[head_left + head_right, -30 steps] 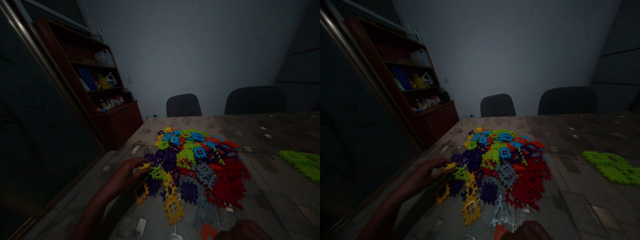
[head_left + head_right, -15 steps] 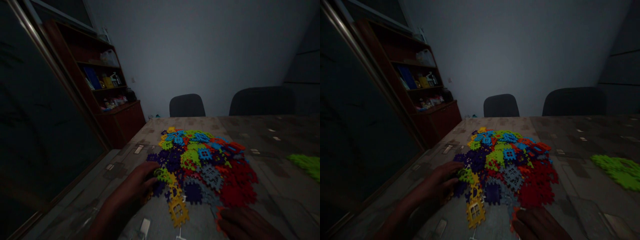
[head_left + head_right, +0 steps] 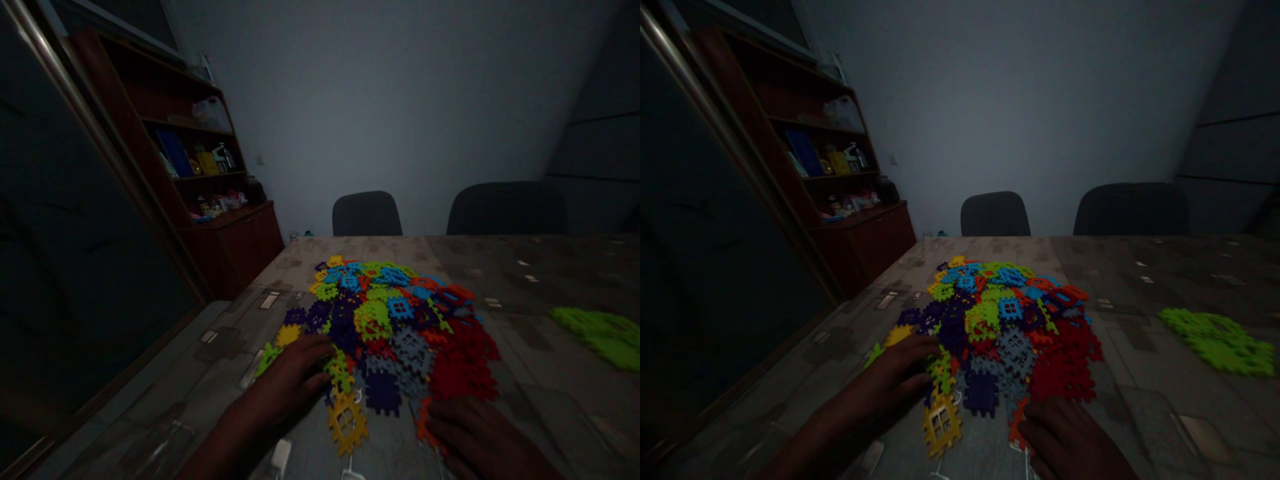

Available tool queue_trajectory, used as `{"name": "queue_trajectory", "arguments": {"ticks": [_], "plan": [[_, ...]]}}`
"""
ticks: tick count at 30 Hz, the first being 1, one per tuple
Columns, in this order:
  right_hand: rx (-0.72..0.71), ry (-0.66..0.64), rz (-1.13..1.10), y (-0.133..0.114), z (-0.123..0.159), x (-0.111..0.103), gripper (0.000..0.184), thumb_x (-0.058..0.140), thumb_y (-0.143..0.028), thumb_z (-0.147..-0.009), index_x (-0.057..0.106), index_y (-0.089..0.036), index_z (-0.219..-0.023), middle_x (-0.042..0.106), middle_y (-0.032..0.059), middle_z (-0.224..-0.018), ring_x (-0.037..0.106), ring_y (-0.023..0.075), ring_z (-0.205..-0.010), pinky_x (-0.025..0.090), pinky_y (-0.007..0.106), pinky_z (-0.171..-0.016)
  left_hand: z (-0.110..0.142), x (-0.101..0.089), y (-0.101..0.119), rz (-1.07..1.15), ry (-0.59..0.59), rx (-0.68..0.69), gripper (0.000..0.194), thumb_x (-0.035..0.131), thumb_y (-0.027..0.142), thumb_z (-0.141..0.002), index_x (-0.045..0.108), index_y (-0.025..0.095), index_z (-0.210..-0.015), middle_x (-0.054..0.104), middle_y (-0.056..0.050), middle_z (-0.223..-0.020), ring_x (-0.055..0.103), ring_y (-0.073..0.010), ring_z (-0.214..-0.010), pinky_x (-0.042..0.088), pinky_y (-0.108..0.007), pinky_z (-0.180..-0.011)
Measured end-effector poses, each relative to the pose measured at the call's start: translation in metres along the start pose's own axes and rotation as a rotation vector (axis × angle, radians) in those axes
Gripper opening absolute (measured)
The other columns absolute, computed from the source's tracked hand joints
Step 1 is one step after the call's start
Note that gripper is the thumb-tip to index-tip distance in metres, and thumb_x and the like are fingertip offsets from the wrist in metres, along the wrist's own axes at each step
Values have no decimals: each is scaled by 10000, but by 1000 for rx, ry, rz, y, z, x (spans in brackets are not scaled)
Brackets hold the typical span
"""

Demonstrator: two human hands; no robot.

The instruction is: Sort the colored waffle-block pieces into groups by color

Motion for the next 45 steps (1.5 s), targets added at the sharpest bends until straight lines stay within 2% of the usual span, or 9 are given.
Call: {"name": "queue_trajectory", "arguments": {"ticks": [5,12,18,23,25,28,33,37,45], "plan": [[12,55,-43,7,13,20,314,389,-279,-1095,699,-235,-1084,781,63,-940,728,181,-793,578,261,-690,-4,7,30,24,89,99,294,578,214,-984,690,226,-1255,663,-102,-1379,594,-267,-1285,462,-435,-1117],[83,-34,-134,5,5,15,222,464,-228,-1057,683,-236,-1090,770,51,-954,724,182,-807,575,268,-706,-17,39,95,-119,-46,230,559,827,229,-809,623,220,-1329,657,-114,-1373,592,-319,-1234,449,-469,-1080],[191,-29,-212,17,6,-5,196,476,-265,-1063,671,-263,-1083,762,33,-949,730,184,-811,596,275,-726,-30,53,99,-192,-102,145,328,566,84,-908,689,196,-1190,754,-93,-1045,688,-259,-955,511,-362,-871],[245,44,-179,32,10,-20,210,491,-244,-1052,691,-265,-1114,787,47,-975,755,194,-842,610,275,-736,-13,58,114,164,-371,57,348,720,237,-853,692,279,-1197,755,14,-958,695,-180,-785,466,-214,-632],[274,48,-168,38,12,-21,219,487,-253,-1054,702,-262,-1097,792,52,-969,759,199,-837,615,287,-734,-6,65,130,180,-485,137,423,770,268,-837,681,306,-1248,763,13,-1005,719,-201,-843,480,-218,-651],[322,37,-161,48,15,-22,220,496,-279,-1054,714,-252,-1066,798,60,-976,765,208,-858,623,304,-757,-6,68,141,97,-431,247,414,782,220,-840,692,284,-1238,758,-29,-1135,718,-261,-1024,531,-295,-843],[364,10,-146,58,17,-24,244,481,-263,-1040,724,-249,-1029,793,47,-909,761,201,-788,623,300,-708,-15,41,114,91,-62,259,515,677,183,-934,561,265,-1429,651,-77,-1403,605,-248,-1276,457,-369,-1098],[341,5,-178,48,14,-21,239,482,-255,-1041,721,-256,-1060,794,48,-969,759,199,-844,621,307,-751,-29,8,65,11,151,173,306,559,171,-963,702,232,-1226,737,-79,-1252,669,-230,-1172,510,-353,-1044],[100,-228,-141,-16,-1,4,505,617,-439,-999,543,-254,-1463,686,101,-1381,659,278,-1220,533,399,-1023,-46,-5,-10,-78,258,-103,542,685,279,-885,586,172,-1407,599,-189,-1464,567,-363,-1346,416,-560,-1144]]}}
Point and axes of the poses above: each hand's wrist, its own z-axis away from the middle knuckle, its own x-axis out of the palm, y = z × x, the point moved 8 cm from there along -z, towards the middle knuckle
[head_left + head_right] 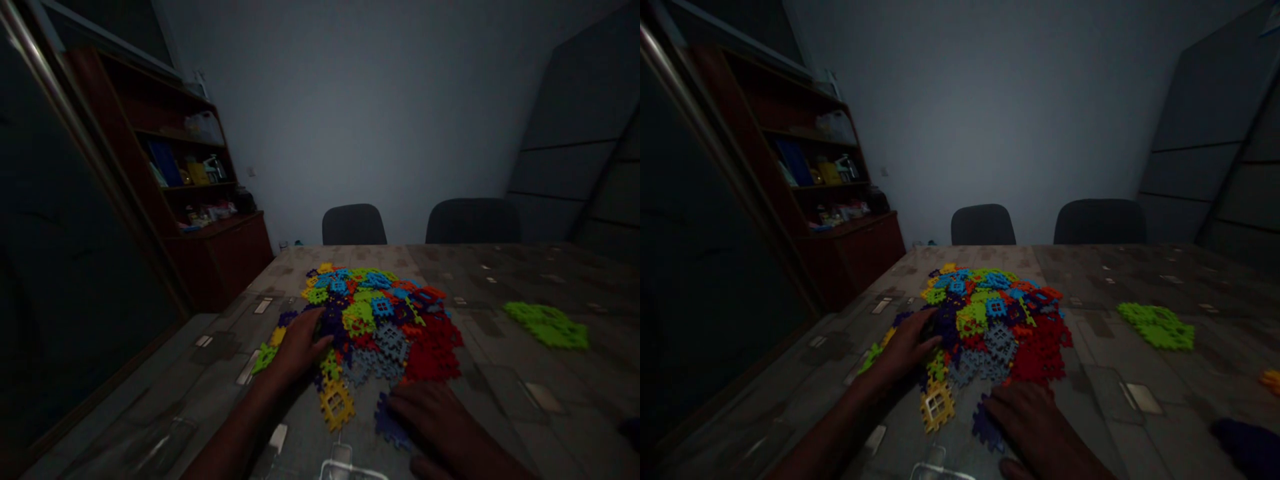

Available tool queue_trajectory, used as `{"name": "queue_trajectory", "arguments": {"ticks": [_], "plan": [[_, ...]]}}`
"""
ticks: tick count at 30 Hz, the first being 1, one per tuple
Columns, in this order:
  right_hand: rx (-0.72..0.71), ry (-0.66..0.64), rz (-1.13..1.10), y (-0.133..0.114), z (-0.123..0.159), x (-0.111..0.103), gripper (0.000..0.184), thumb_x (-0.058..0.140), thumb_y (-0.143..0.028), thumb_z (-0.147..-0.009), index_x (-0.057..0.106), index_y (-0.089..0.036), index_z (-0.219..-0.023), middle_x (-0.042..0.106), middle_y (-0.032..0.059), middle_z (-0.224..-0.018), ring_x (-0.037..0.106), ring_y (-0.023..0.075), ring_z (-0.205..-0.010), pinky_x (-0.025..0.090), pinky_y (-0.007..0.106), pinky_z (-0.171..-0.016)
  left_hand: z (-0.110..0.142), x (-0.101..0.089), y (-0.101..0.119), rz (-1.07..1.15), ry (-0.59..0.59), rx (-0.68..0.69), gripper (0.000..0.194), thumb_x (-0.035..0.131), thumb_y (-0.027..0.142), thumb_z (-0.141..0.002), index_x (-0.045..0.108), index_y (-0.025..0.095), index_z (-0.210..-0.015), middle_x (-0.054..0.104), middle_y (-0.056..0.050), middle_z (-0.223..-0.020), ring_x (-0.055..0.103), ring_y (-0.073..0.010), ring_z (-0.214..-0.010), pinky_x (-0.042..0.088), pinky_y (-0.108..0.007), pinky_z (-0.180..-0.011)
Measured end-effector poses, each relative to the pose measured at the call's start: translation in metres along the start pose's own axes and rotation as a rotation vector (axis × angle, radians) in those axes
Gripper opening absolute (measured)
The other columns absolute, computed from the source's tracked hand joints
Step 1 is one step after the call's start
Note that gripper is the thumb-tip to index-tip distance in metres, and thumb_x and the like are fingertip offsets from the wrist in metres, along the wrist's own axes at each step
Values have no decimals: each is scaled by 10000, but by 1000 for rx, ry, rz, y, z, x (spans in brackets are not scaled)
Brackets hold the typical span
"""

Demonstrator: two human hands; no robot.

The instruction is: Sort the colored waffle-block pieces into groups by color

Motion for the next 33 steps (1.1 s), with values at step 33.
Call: {"name": "queue_trajectory", "arguments": {"ticks": [33], "plan": [[128,17,-45,38,14,5,425,544,-311,-1045,529,-270,-1467,641,118,-1407,596,273,-1252,487,458,-1062,14,7,47,203,-31,182,426,668,16,-768,736,219,-1136,649,-138,-1382,615,-320,-1287,475,-500,-1100]]}}
Point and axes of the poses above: each hand's wrist, its own z-axis away from the middle knuckle, its own x-axis out of the palm, y = z × x, the point moved 8 cm from there along -z, towards the middle knuckle
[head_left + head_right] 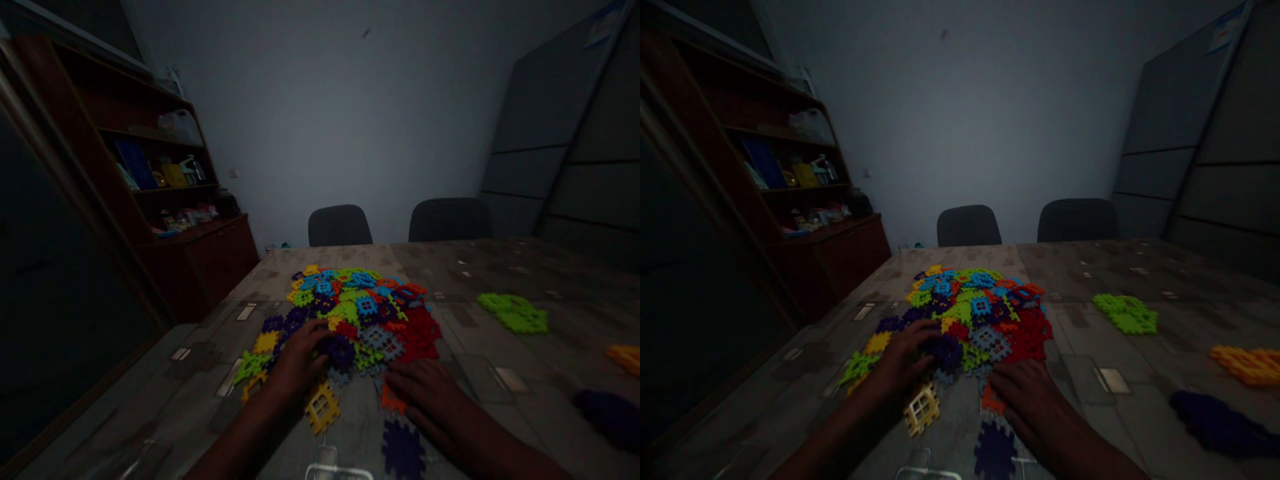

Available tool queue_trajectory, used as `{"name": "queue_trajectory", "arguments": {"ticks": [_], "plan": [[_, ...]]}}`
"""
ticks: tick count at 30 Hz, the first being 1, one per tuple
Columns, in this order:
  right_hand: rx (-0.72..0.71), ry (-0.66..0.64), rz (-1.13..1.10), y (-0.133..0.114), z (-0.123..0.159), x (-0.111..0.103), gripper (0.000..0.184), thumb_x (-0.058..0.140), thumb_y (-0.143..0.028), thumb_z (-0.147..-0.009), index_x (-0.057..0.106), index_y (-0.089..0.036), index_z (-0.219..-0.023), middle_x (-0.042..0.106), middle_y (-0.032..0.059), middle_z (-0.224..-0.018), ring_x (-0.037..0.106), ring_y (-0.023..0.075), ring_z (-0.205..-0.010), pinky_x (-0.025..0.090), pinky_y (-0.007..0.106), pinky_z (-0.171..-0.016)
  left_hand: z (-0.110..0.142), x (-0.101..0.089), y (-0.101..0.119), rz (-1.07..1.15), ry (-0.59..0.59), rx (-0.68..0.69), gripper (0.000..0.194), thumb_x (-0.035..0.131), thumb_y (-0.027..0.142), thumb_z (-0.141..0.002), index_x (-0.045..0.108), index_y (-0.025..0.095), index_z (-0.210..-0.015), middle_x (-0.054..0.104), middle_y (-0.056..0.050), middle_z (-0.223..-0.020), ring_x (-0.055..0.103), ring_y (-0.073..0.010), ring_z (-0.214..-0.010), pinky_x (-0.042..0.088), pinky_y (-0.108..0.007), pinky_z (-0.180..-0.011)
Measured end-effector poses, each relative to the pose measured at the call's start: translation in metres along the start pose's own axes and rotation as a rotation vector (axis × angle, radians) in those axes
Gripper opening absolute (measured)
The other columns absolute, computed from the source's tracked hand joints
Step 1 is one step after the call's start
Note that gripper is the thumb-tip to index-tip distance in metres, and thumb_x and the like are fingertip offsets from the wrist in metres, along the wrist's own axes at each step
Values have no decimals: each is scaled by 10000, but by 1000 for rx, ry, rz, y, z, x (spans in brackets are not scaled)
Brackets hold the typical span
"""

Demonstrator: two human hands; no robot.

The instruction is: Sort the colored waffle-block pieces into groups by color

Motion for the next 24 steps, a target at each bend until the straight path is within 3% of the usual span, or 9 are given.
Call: {"name": "queue_trajectory", "arguments": {"ticks": [4,8,11,16,20,24], "plan": [[20,-21,-51,-7,-5,-4,284,486,-270,-1060,630,-240,-1303,699,113,-1262,623,269,-1145,500,444,-1000,-1,-7,12,15,28,14,250,684,63,-798,764,213,-982,685,-129,-1321,672,-325,-1202,524,-479,-1050],[54,-83,-100,-12,-10,-5,209,471,-216,-1053,635,-221,-1182,704,88,-1118,608,256,-1035,477,440,-955,4,-16,34,15,83,122,217,652,123,-864,763,219,-1023,687,-129,-1317,680,-307,-1193,547,-446,-1024],[66,-105,-113,-12,-11,-5,194,466,-207,-1051,632,-222,-1150,695,79,-1115,592,251,-1033,455,436,-959,9,-9,40,-11,65,166,252,610,123,-891,753,236,-1064,679,-117,-1339,665,-290,-1215,543,-440,-1032],[90,-123,-123,-10,-11,-4,222,466,-186,-1043,643,-226,-1170,698,73,-1123,585,241,-1046,439,427,-976,17,23,33,22,-137,194,293,616,110,-893,735,251,-1121,663,-102,-1374,636,-271,-1258,520,-424,-1066],[73,-126,-124,-11,-10,-4,248,471,-192,-1041,649,-232,-1209,696,84,-1165,585,247,-1069,431,439,-996,22,31,23,59,-189,169,400,661,150,-899,682,280,-1277,590,-107,-1478,554,-292,-1363,452,-483,-1140],[72,-120,-114,-12,-10,-6,273,455,-173,-1045,650,-234,-1226,690,92,-1204,586,252,-1086,431,441,-1010,24,37,11,59,-240,119,412,747,210,-862,692,289,-1263,570,-104,-1506,539,-316,-1382,444,-512,-1143]]}}
Point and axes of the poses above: each hand's wrist, its own z-axis away from the middle knuckle, its own x-axis out of the palm, y = z × x, the point moved 8 cm from there along -z, towards the middle knuckle
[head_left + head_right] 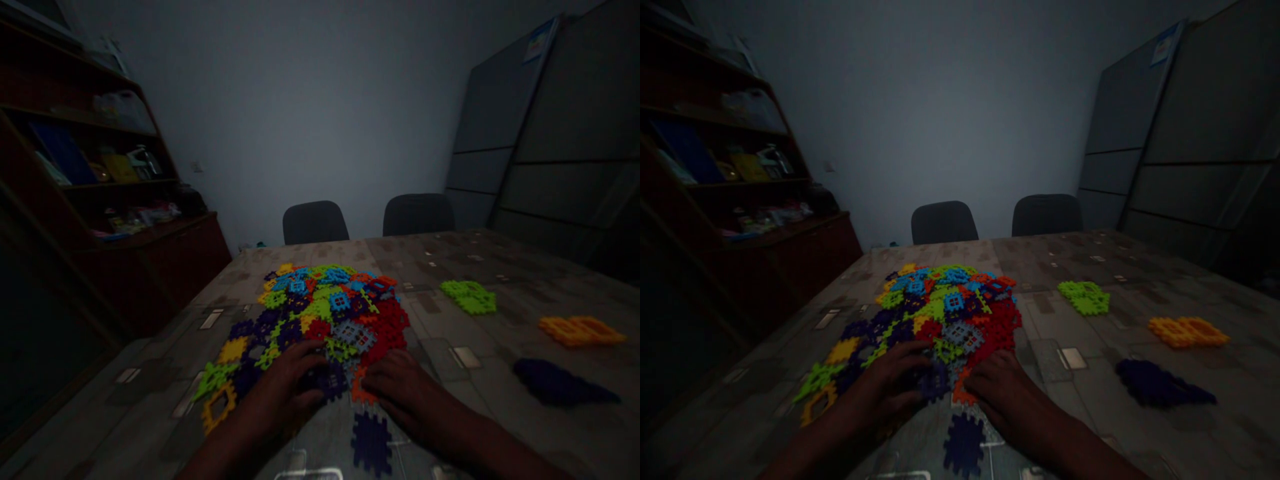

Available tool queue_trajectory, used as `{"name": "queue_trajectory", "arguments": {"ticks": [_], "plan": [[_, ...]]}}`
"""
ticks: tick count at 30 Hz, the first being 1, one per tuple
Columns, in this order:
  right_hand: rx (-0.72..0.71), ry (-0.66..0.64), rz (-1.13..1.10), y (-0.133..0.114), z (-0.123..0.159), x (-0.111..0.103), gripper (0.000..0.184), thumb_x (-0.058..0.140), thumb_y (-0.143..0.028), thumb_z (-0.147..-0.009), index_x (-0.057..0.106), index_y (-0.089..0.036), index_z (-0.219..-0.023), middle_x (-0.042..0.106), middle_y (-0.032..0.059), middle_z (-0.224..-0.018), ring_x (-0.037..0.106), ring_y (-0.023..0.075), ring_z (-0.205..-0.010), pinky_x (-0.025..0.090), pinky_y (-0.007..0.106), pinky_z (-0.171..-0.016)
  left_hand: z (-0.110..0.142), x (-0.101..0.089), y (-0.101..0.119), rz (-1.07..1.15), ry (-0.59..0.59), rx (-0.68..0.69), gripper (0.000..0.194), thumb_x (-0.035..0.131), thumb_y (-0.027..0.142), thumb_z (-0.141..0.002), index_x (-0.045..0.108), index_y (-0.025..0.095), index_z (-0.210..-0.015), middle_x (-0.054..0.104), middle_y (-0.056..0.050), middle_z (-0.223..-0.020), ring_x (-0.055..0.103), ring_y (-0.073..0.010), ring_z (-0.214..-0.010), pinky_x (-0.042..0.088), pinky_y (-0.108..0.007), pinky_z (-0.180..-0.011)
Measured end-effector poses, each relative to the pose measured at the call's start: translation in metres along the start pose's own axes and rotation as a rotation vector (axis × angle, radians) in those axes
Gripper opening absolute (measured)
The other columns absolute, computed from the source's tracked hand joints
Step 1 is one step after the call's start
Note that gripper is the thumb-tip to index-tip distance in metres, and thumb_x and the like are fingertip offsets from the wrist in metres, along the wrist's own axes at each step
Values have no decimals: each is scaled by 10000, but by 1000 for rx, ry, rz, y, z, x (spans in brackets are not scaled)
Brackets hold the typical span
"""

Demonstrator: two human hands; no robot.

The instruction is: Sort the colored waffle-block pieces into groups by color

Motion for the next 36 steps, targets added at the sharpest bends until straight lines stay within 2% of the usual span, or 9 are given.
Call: {"name": "queue_trajectory", "arguments": {"ticks": [5,9,12,18,22,26,29,32,36], "plan": [[-8,10,-11,-2,0,-1,265,461,-163,-1043,652,-223,-1217,691,96,-1181,581,249,-1084,435,437,-1000,1,5,-6,-41,-35,-55,515,769,201,-825,667,271,-1325,581,-125,-1495,553,-330,-1366,453,-501,-1135],[-8,2,-16,-2,0,-2,264,467,-152,-1033,643,-212,-1220,693,90,-1166,584,248,-1075,432,438,-994,0,2,1,-99,-78,-85,630,766,163,-793,617,276,-1395,581,-124,-1494,544,-337,-1364,425,-524,-1147],[-39,23,-14,-6,-1,-6,252,458,-147,-1033,644,-209,-1191,705,85,-1135,596,240,-1050,429,424,-987,-1,0,7,-92,-108,-93,667,748,118,-777,601,266,-1411,620,-123,-1443,575,-328,-1314,434,-501,-1135],[-67,68,1,-6,-1,-12,219,434,-227,-1078,648,-227,-1123,720,68,-1046,622,228,-961,464,380,-891,4,-13,2,-66,-52,-96,639,645,133,-911,495,315,-1505,584,-93,-1479,542,-295,-1342,399,-478,-1156],[-87,148,29,-1,0,-18,266,399,-244,-1088,664,-229,-1083,727,68,-979,649,224,-899,476,378,-868,5,-21,5,-80,-44,-101,631,705,218,-919,494,311,-1506,586,-89,-1456,549,-299,-1321,418,-458,-1138],[-80,184,63,5,-1,-22,266,404,-249,-1090,668,-223,-1072,732,67,-945,657,230,-877,482,381,-831,1,-9,27,-143,-114,-111,836,857,286,-803,449,280,-1533,570,-105,-1468,504,-328,-1341,376,-495,-1159],[-63,197,77,7,-1,-23,276,413,-261,-1092,682,-223,-1042,734,66,-924,664,229,-865,492,372,-813,-3,5,42,-197,-146,-120,929,912,307,-735,444,246,-1534,575,-125,-1444,495,-343,-1321,338,-526,-1172],[-49,206,77,10,1,-24,281,429,-281,-1087,698,-224,-1026,746,72,-936,677,225,-865,511,365,-819,-3,13,46,-219,-155,-127,897,866,227,-759,431,230,-1543,599,-125,-1392,517,-328,-1274,351,-513,-1156],[-50,227,79,12,2,-29,256,460,-246,-1063,701,-240,-1151,765,89,-1097,697,234,-990,527,374,-889,0,7,40,-209,-106,-137,848,736,146,-816,371,242,-1575,586,-120,-1404,518,-312,-1274,377,-499,-1136]]}}
Point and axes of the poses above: each hand's wrist, its own z-axis away from the middle knuckle, its own x-axis out of the palm, y = z × x, the point moved 8 cm from there along -z, towards the middle knuckle
